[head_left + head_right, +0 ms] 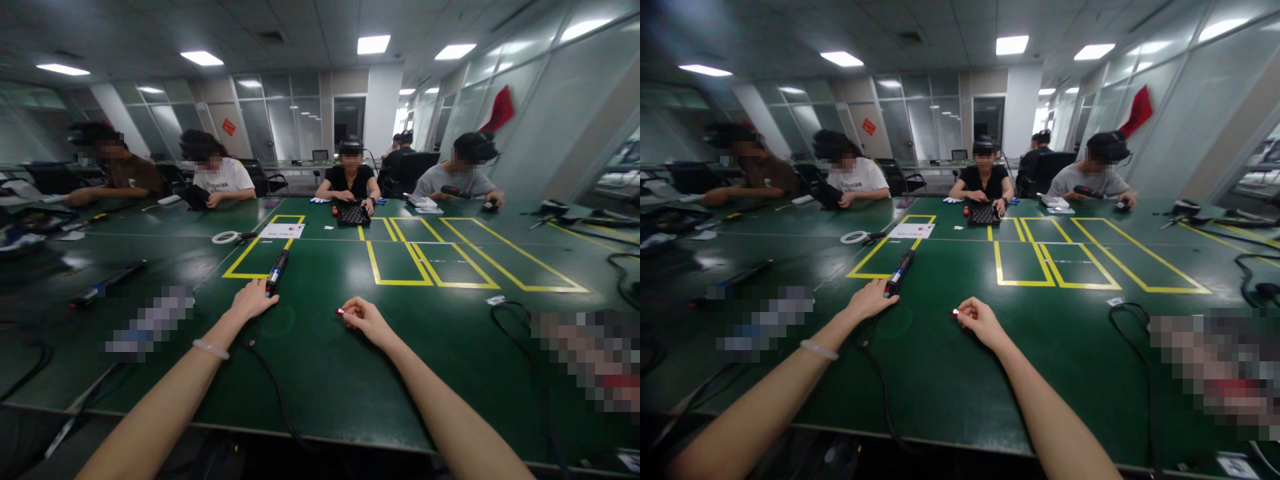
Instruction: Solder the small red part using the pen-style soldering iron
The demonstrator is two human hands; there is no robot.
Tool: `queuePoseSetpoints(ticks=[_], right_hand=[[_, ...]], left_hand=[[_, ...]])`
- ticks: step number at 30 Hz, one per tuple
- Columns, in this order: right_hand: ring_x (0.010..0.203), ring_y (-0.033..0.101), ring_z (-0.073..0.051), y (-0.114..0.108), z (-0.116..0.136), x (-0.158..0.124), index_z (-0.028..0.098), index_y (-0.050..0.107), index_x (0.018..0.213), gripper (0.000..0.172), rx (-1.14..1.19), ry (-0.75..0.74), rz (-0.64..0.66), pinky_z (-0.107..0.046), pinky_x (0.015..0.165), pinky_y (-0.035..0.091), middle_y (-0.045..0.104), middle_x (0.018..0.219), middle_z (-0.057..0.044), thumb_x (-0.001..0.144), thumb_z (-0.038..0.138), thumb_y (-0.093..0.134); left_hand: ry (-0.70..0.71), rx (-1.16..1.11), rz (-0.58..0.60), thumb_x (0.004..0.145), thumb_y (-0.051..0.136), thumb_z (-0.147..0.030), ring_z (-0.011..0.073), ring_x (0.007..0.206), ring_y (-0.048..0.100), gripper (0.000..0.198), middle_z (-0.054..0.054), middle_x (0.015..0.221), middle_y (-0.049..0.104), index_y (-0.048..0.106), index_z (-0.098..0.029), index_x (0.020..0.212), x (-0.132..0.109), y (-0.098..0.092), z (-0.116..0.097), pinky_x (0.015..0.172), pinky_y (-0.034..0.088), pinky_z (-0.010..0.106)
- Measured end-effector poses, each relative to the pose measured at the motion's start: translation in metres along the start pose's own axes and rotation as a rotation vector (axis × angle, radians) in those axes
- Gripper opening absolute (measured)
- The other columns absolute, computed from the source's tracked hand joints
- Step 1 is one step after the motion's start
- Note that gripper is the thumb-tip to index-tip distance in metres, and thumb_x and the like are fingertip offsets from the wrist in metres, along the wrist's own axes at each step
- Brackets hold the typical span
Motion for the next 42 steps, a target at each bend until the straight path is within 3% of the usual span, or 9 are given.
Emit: queuePoseSetpoints(ticks=[11,23,28,33,38,42], right_hand=[[0.06,0.051,-0.01,0.007,0.003,-0.002,0.016,0.056,0.089,0.027,-0.118,-0.029,0.016,-0.022,0.056,0.039,0.059,0.074,0.0,0.077,0.038,0.066],[0.058,0.05,-0.011,0.012,0.014,-0.007,0.018,0.055,0.086,0.015,-0.319,-0.086,0.042,-0.022,0.055,0.039,0.058,0.069,0.001,0.08,0.031,0.06],[0.054,0.048,-0.011,0.012,0.012,-0.005,0.019,0.053,0.081,0.009,-0.418,-0.095,0.034,-0.022,0.054,0.036,0.053,0.061,0.004,0.078,0.025,0.059],[0.054,0.047,-0.01,0.013,0.008,-0.004,0.02,0.052,0.086,0.015,-0.341,-0.091,0.03,-0.021,0.054,0.036,0.05,0.061,0.006,0.076,0.024,0.062],[0.061,0.051,-0.013,0.012,0.012,-0.005,0.018,0.058,0.082,0.012,-0.341,-0.094,0.043,-0.023,0.058,0.039,0.058,0.07,0.001,0.08,0.029,0.059],[0.067,0.054,-0.015,0.011,0.018,-0.005,0.017,0.061,0.08,0.017,-0.375,-0.133,0.035,-0.025,0.064,0.042,0.062,0.075,-0.002,0.086,0.031,0.053]], left_hand=[[0.103,-0.036,-0.04,0.077,0.044,-0.059,0.0283,0.098,0.056,0.061,0.013,0.111,0.055,0.047,-0.017,0.121,-0.047,-0.007,-0.073,0.078,0.043,0.037],[0.322,-0.081,-0.088,0.077,0.049,-0.055,0.0297,0.096,0.056,0.054,0.014,0.104,0.057,0.048,-0.019,0.117,-0.082,-0.01,-0.156,0.079,0.041,0.039],[0.366,-0.084,-0.079,0.076,0.051,-0.052,0.0291,0.096,0.056,0.051,0.014,0.105,0.056,0.048,-0.019,0.115,-0.087,-0.01,-0.17,0.08,0.041,0.039],[0.363,-0.083,-0.071,0.075,0.052,-0.056,0.0295,0.1,0.054,0.059,0.015,0.108,0.055,0.044,-0.02,0.122,-0.087,-0.008,-0.172,0.083,0.039,0.04],[0.34,-0.078,-0.077,0.076,0.049,-0.062,0.0296,0.101,0.055,0.063,0.016,0.109,0.055,0.044,-0.02,0.122,-0.088,-0.009,-0.174,0.083,0.04,0.04],[0.301,-0.09,-0.081,0.08,0.043,-0.061,0.0304,0.1,0.055,0.054,0.017,0.106,0.056,0.051,-0.018,0.112,-0.088,-0.01,-0.177,0.081,0.04,0.042]])
Point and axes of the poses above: each hand's wrist, its own x-axis towards the middle knuckle, its own y-axis out of the palm, z = x × y, the point moved 5 cm from there along x, towards the middle knuckle
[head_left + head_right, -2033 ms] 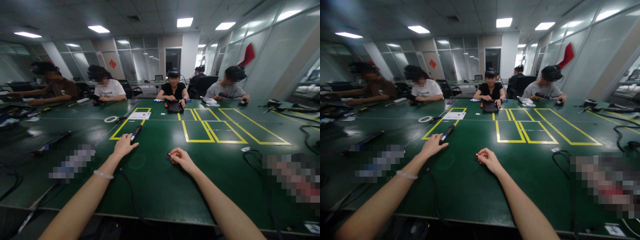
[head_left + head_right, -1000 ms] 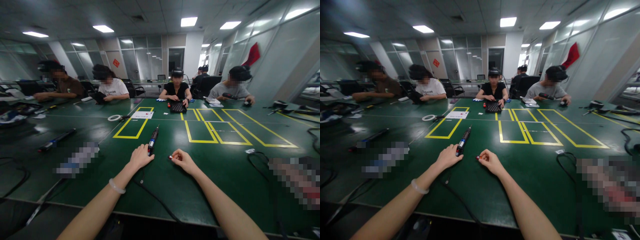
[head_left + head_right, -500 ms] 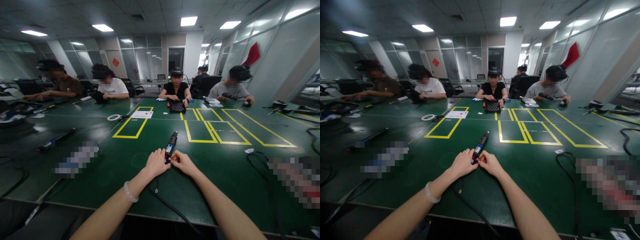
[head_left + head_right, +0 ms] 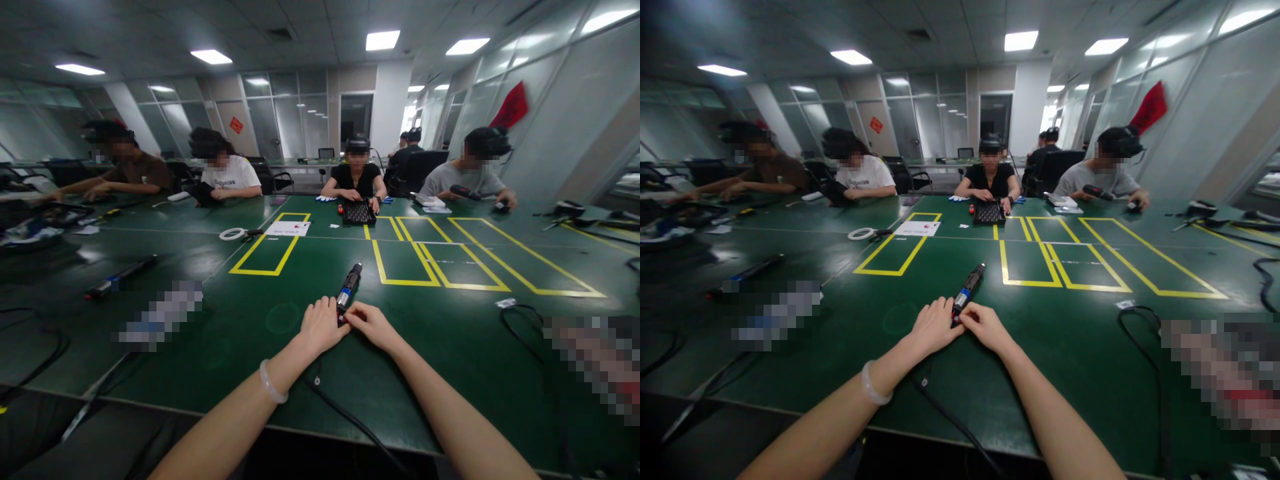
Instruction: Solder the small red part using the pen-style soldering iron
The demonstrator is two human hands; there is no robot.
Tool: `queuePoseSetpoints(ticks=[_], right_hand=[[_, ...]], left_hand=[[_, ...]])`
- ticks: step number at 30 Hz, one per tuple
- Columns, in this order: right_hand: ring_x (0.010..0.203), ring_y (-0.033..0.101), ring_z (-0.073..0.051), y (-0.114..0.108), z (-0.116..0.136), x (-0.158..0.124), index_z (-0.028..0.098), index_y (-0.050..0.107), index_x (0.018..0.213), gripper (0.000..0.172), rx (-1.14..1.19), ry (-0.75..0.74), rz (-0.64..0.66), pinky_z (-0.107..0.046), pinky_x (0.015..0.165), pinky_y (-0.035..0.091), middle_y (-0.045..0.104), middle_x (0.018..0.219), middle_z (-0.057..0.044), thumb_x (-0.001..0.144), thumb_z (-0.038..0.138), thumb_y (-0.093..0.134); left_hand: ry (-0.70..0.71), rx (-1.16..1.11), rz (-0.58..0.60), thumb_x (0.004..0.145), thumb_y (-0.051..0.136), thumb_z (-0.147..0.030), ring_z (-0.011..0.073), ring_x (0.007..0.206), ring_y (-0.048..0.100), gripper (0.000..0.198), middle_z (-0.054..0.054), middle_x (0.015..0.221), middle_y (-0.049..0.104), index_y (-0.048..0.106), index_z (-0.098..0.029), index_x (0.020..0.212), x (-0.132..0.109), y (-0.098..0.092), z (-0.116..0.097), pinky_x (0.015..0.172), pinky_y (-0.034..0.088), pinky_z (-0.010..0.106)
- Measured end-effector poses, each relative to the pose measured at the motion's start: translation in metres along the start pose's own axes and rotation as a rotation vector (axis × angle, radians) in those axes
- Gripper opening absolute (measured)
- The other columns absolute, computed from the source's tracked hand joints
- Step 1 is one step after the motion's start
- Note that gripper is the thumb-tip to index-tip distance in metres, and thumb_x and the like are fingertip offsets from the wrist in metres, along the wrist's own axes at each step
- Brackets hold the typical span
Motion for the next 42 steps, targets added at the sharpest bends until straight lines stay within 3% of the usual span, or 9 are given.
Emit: queuePoseSetpoints(ticks=[8,17,21,34,38,42], right_hand=[[0.071,0.055,-0.016,-0.007,-0.005,0.001,0.018,0.064,0.085,0.019,-0.014,0.015,-0.093,-0.026,0.067,0.043,0.063,0.078,-0.002,0.086,0.033,0.052],[0.066,0.052,-0.015,-0.012,-0.008,-0.001,0.018,0.063,0.085,0.016,-0.031,0.03,-0.093,-0.025,0.062,0.04,0.059,0.073,0.0,0.085,0.031,0.053],[0.067,0.053,-0.015,-0.012,-0.011,-0.002,0.019,0.063,0.085,0.017,-0.043,0.036,-0.088,-0.025,0.062,0.041,0.06,0.073,-0.001,0.085,0.032,0.052],[0.067,0.057,-0.016,-0.01,-0.014,-0.002,0.018,0.063,0.085,0.016,-0.043,0.056,-0.066,-0.026,0.063,0.042,0.062,0.072,-0.001,0.086,0.03,0.052],[0.068,0.057,-0.016,-0.01,-0.012,-0.003,0.018,0.063,0.086,0.016,-0.05,0.058,-0.053,-0.026,0.063,0.042,0.063,0.073,-0.001,0.086,0.029,0.051],[0.068,0.057,-0.015,-0.01,-0.01,-0.003,0.018,0.063,0.086,0.016,-0.065,0.052,-0.036,-0.025,0.063,0.042,0.063,0.074,-0.001,0.086,0.028,0.051]], left_hand=[[-0.051,-0.006,0.037,0.082,0.038,-0.061,0.0287,0.095,0.058,0.052,0.016,0.104,0.057,0.054,-0.019,0.107,0.004,0.005,0.008,0.074,0.043,0.039],[-0.055,0.087,-0.042,0.078,0.05,-0.057,0.0296,0.099,0.054,0.049,0.015,0.106,0.057,0.052,-0.019,0.109,0.01,-0.002,0.03,0.083,0.039,0.041],[-0.117,0.102,-0.013,0.079,0.046,-0.059,0.03,0.101,0.054,0.052,0.015,0.108,0.057,0.052,-0.017,0.111,0.018,-0.002,0.061,0.084,0.038,0.04],[-0.351,0.159,0.032,0.08,0.033,-0.065,0.0335,0.102,0.055,0.066,0.018,0.111,0.056,0.05,-0.013,0.119,0.027,-0.004,0.192,0.082,0.042,0.043],[-0.407,0.166,0.041,0.081,0.034,-0.064,0.0338,0.104,0.054,0.067,0.018,0.113,0.056,0.047,-0.015,0.124,0.029,-0.008,0.216,0.083,0.042,0.044],[-0.429,0.188,-0.001,0.082,0.037,-0.062,0.0343,0.109,0.05,0.063,0.017,0.118,0.052,0.048,-0.017,0.125,0.023,-0.015,0.223,0.085,0.041,0.045]])
Point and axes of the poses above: each hand's wrist, its own x-axis towards the middle knuckle, its own y-axis out of the palm, z = x × y, the point moved 5 cm from there along x, towards the middle knuckle
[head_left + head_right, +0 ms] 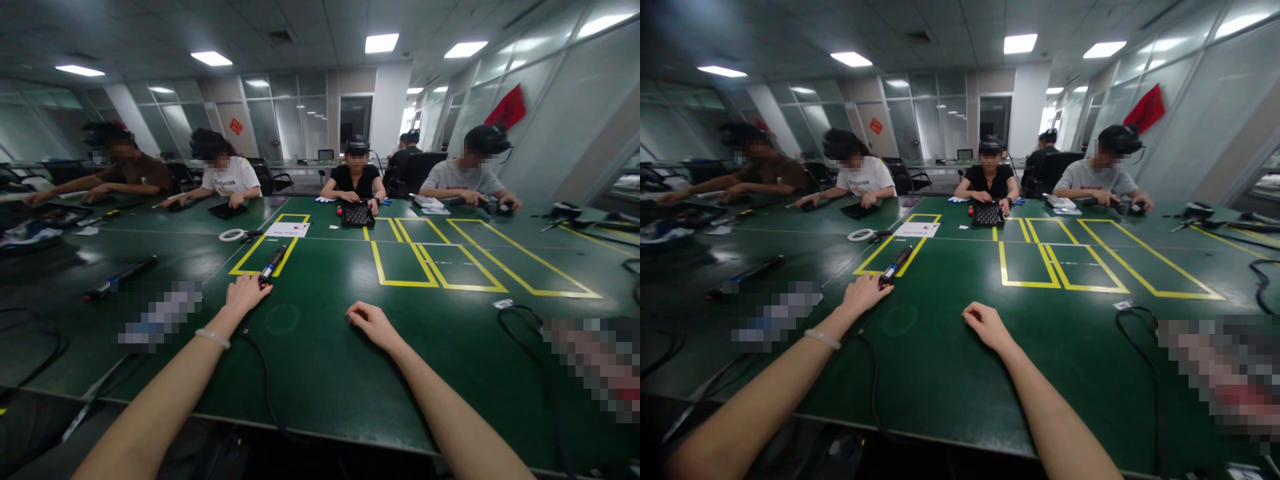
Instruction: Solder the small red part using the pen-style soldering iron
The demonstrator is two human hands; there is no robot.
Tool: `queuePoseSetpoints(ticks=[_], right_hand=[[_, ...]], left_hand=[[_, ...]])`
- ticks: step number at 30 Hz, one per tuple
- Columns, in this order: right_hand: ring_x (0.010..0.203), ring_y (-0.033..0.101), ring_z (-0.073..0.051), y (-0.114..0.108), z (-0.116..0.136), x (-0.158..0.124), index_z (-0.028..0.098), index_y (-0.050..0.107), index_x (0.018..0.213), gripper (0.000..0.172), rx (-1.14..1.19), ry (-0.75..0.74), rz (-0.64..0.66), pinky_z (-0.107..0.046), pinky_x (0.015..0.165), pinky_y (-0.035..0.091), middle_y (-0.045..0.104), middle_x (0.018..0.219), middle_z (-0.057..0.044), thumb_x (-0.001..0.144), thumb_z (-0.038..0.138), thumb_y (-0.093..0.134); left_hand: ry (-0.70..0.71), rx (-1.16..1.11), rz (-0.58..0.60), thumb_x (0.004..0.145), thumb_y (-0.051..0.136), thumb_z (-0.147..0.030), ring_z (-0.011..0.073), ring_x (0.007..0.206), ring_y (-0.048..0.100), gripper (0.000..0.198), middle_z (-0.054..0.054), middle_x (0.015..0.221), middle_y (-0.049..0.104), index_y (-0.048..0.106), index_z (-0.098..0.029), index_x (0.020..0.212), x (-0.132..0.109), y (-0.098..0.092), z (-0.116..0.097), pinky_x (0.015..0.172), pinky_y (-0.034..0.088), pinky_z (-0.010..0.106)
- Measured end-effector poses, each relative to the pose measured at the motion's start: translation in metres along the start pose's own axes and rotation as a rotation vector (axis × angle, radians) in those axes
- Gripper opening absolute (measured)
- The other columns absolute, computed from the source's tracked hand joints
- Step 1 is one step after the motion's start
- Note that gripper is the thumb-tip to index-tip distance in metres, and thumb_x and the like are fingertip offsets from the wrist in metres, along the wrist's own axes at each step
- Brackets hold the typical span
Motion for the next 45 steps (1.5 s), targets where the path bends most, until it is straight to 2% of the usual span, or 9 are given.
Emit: queuePoseSetpoints(ticks=[6,13,17,22,25,28,36,42,45], right_hand=[[0.069,0.057,-0.015,0.0,0.001,0.001,0.016,0.063,0.086,0.016,-0.025,-0.015,0.007,-0.024,0.064,0.041,0.063,0.075,-0.002,0.086,0.027,0.051],[0.069,0.057,-0.015,0.001,0.0,0.001,0.017,0.063,0.086,0.016,-0.028,-0.007,0.007,-0.024,0.063,0.041,0.063,0.075,-0.001,0.086,0.027,0.051],[0.068,0.057,-0.015,0.001,0.0,0.0,0.017,0.064,0.086,0.016,-0.017,-0.008,0.016,-0.025,0.063,0.041,0.063,0.074,-0.001,0.086,0.027,0.052],[0.068,0.056,-0.014,0.002,-0.004,0.001,0.016,0.063,0.086,0.015,0.087,0.012,0.009,-0.025,0.063,0.041,0.061,0.074,-0.001,0.085,0.028,0.053],[0.067,0.055,-0.013,0.002,-0.006,0.003,0.017,0.06,0.096,0.018,0.251,0.01,-0.016,-0.024,0.063,0.043,0.059,0.075,0.0,0.082,0.029,0.058],[0.064,0.053,-0.01,0.005,-0.005,0.005,0.019,0.054,0.109,0.034,0.416,0.01,0.004,-0.023,0.06,0.043,0.058,0.08,0.001,0.078,0.031,0.065],[0.078,0.062,-0.015,0.021,0.005,0.006,0.017,0.058,0.097,0.027,0.52,0.002,0.13,-0.027,0.07,0.047,0.067,0.089,-0.005,0.078,0.034,0.066],[0.058,0.056,-0.011,0.011,-0.001,0.007,0.015,0.06,0.091,0.032,0.446,0.101,0.045,-0.023,0.054,0.043,0.065,0.074,-0.002,0.08,0.045,0.063],[0.052,0.054,-0.01,0.007,-0.003,0.008,0.014,0.06,0.084,0.036,0.391,0.14,0.009,-0.022,0.048,0.039,0.065,0.069,-0.003,0.084,0.05,0.054]], left_hand=[[0.101,0.069,-0.22,0.087,0.042,-0.045,0.0295,0.106,0.051,0.044,0.016,0.117,0.05,0.048,-0.016,0.12,-0.022,-0.011,-0.01,0.082,0.044,0.038],[0.051,0.013,-0.2,0.091,0.034,-0.039,0.0273,0.091,0.059,0.034,0.013,0.102,0.06,0.056,-0.016,0.102,-0.019,-0.021,-0.009,0.073,0.046,0.036],[0.076,-0.303,-0.229,0.089,0.039,-0.042,0.0245,0.09,0.061,0.032,0.01,0.094,0.064,0.057,-0.017,0.098,-0.021,-0.037,-0.028,0.077,0.045,0.035],[0.429,-1.12,0.154,0.086,0.045,-0.046,0.0146,0.074,0.06,0.037,0.004,0.085,0.064,0.06,-0.015,0.101,-0.047,-0.038,-0.114,0.072,0.046,0.028],[0.477,-1.319,0.311,0.087,0.046,-0.044,0.0111,0.07,0.054,0.042,0.004,0.088,0.061,0.059,-0.015,0.113,-0.065,-0.035,-0.155,0.068,0.044,0.026],[0.508,-1.431,0.402,0.087,0.048,-0.043,0.0103,0.07,0.051,0.048,0.002,0.085,0.058,0.05,-0.016,0.127,-0.078,-0.029,-0.175,0.066,0.042,0.025],[0.628,-1.436,0.553,0.087,0.05,-0.042,0.0091,0.064,0.047,0.053,-0.003,0.072,0.051,0.043,-0.017,0.133,-0.095,-0.011,-0.183,0.062,0.039,0.023],[0.625,-1.381,0.413,0.094,0.032,-0.045,0.0117,0.067,0.053,0.048,-0.001,0.072,0.055,0.049,-0.016,0.128,-0.092,-0.011,-0.18,0.068,0.042,0.026],[0.668,-1.296,0.321,0.092,0.038,-0.043,0.0114,0.073,0.053,0.043,0.001,0.081,0.058,0.053,-0.018,0.123,-0.095,-0.018,-0.178,0.072,0.042,0.026]])
Point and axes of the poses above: each hand's wrist, its own x-axis towards the middle knuckle, its own y-axis out of the palm, z = x × y, the point moved 5 cm from there along x, towards the middle knuckle
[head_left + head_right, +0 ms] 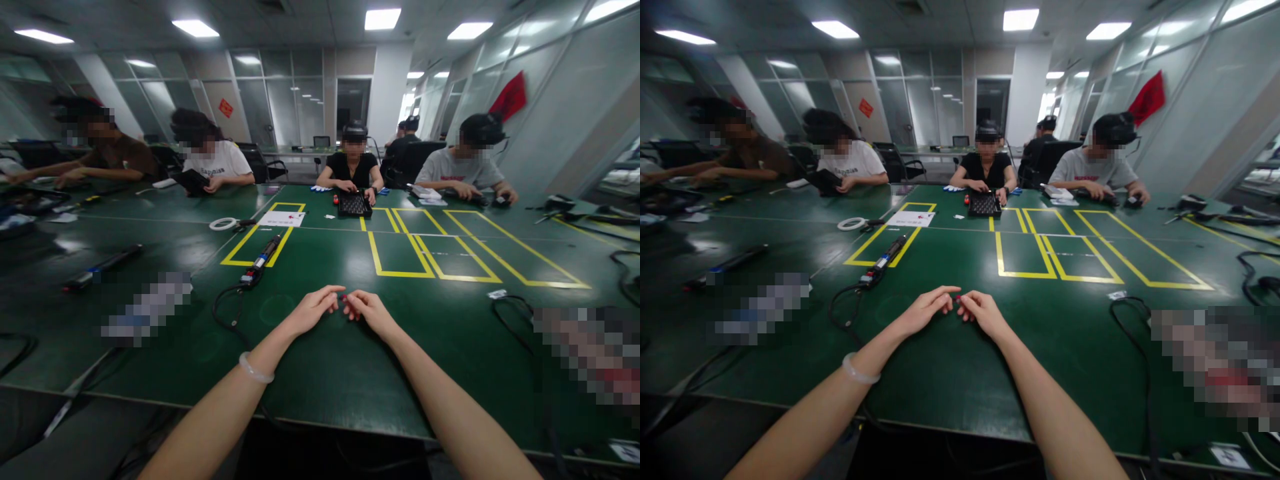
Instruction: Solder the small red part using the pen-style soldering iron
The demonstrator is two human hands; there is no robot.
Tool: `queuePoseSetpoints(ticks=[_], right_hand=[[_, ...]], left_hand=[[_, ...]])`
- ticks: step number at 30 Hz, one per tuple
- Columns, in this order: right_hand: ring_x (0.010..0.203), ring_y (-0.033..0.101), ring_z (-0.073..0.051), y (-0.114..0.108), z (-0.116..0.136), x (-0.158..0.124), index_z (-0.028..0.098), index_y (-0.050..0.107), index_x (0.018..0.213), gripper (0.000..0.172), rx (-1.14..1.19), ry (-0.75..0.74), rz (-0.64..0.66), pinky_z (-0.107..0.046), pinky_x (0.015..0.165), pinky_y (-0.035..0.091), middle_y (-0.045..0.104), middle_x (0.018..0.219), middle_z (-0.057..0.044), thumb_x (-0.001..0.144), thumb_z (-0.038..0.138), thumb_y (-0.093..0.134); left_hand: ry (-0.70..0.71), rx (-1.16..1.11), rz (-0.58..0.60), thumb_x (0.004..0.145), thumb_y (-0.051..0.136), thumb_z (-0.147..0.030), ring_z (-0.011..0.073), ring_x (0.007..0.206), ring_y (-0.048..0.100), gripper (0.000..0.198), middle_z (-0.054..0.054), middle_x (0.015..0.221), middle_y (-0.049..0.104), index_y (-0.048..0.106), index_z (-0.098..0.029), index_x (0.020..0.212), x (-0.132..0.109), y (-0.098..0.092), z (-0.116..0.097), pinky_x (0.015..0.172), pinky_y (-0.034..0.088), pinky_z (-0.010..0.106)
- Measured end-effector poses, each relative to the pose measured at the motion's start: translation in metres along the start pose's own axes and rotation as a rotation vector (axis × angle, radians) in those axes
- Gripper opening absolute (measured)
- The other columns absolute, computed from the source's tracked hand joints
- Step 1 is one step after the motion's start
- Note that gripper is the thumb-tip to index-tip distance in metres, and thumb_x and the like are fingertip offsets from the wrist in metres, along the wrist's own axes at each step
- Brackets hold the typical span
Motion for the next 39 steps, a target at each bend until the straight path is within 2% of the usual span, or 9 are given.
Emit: queuePoseSetpoints(ticks=[5,10,14,23,27,31,33,36,39], right_hand=[[0.047,0.052,-0.009,0.003,-0.002,0.001,0.014,0.058,0.074,0.039,-0.059,-0.004,0.03,-0.02,0.044,0.034,0.062,0.061,-0.001,0.086,0.05,0.049],[0.047,0.052,-0.009,0.001,-0.004,0.002,0.016,0.054,0.085,0.034,-0.011,-0.025,-0.015,-0.02,0.042,0.033,0.06,0.063,0.0,0.087,0.05,0.048],[0.055,0.054,-0.01,0.0,-0.002,0.0,0.019,0.051,0.1,0.036,0.064,-0.068,-0.015,-0.021,0.049,0.04,0.059,0.072,0.001,0.078,0.044,0.064],[0.064,0.054,-0.011,0.002,-0.007,0.001,0.017,0.056,0.092,0.028,0.021,-0.098,0.019,-0.024,0.059,0.044,0.059,0.075,0.0,0.077,0.038,0.066],[0.06,0.053,-0.011,-0.002,-0.007,0.0,0.017,0.055,0.092,0.028,0.009,-0.092,-0.013,-0.024,0.058,0.044,0.058,0.073,0.001,0.077,0.038,0.066],[0.061,0.053,-0.01,-0.004,-0.009,0.001,0.017,0.055,0.094,0.028,-0.003,-0.096,-0.001,-0.024,0.057,0.045,0.058,0.075,0.0,0.078,0.037,0.065],[0.061,0.053,-0.01,-0.003,-0.01,0.001,0.017,0.055,0.094,0.027,-0.011,-0.103,0.016,-0.023,0.057,0.044,0.058,0.076,0.0,0.078,0.036,0.065],[0.061,0.052,-0.01,-0.004,-0.011,0.0,0.017,0.056,0.095,0.027,-0.026,-0.104,0.019,-0.023,0.057,0.044,0.059,0.077,0.0,0.078,0.036,0.065],[0.06,0.052,-0.01,-0.004,-0.01,0.0,0.017,0.056,0.094,0.028,-0.037,-0.098,0.013,-0.023,0.057,0.044,0.059,0.076,0.0,0.078,0.037,0.065]], left_hand=[[0.03,0.128,-0.022,0.083,0.055,-0.039,0.0108,0.072,0.053,0.034,0.001,0.085,0.059,0.058,-0.018,0.11,-0.003,0.002,-0.01,0.066,0.041,0.023],[0.039,0.174,-0.052,0.084,0.053,-0.035,0.0125,0.074,0.055,0.022,0.001,0.083,0.062,0.059,-0.018,0.098,-0.002,0.002,-0.012,0.068,0.042,0.024],[0.035,0.172,-0.078,0.084,0.054,-0.035,0.0135,0.076,0.057,0.022,0.002,0.087,0.063,0.059,-0.019,0.098,-0.001,-0.001,-0.009,0.07,0.043,0.025],[0.014,0.179,-0.046,0.087,0.048,-0.042,0.0132,0.075,0.057,0.029,0.003,0.088,0.064,0.059,-0.018,0.099,-0.001,-0.003,-0.008,0.068,0.043,0.024],[-0.006,0.329,-0.139,0.09,0.039,-0.044,0.0152,0.083,0.059,0.035,0.003,0.092,0.063,0.056,-0.019,0.107,0.0,-0.042,-0.002,0.076,0.044,0.027],[-0.131,0.783,-0.33,0.085,0.043,-0.049,0.023,0.106,0.053,0.047,0.01,0.118,0.055,0.053,-0.018,0.119,-0.006,-0.118,0.021,0.093,0.039,0.036],[-0.3,1.009,-0.449,0.081,0.046,-0.055,0.0297,0.118,0.045,0.063,0.015,0.131,0.045,0.045,-0.016,0.13,-0.014,-0.158,0.038,0.098,0.035,0.041],[-0.619,1.116,-0.357,0.071,0.05,-0.067,0.037,0.122,0.041,0.085,0.021,0.136,0.04,0.037,-0.014,0.136,-0.025,-0.195,0.069,0.093,0.038,0.044],[-0.746,1.1,-0.222,0.072,0.046,-0.069,0.0368,0.116,0.047,0.08,0.021,0.13,0.047,0.042,-0.016,0.133,-0.031,-0.203,0.088,0.086,0.043,0.044]])
Point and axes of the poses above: each hand's wrist, its own x-axis towards the middle knuckle, its own y-axis out of the palm, z = x × y, the point moved 5 cm from there along x, towards the middle knuckle
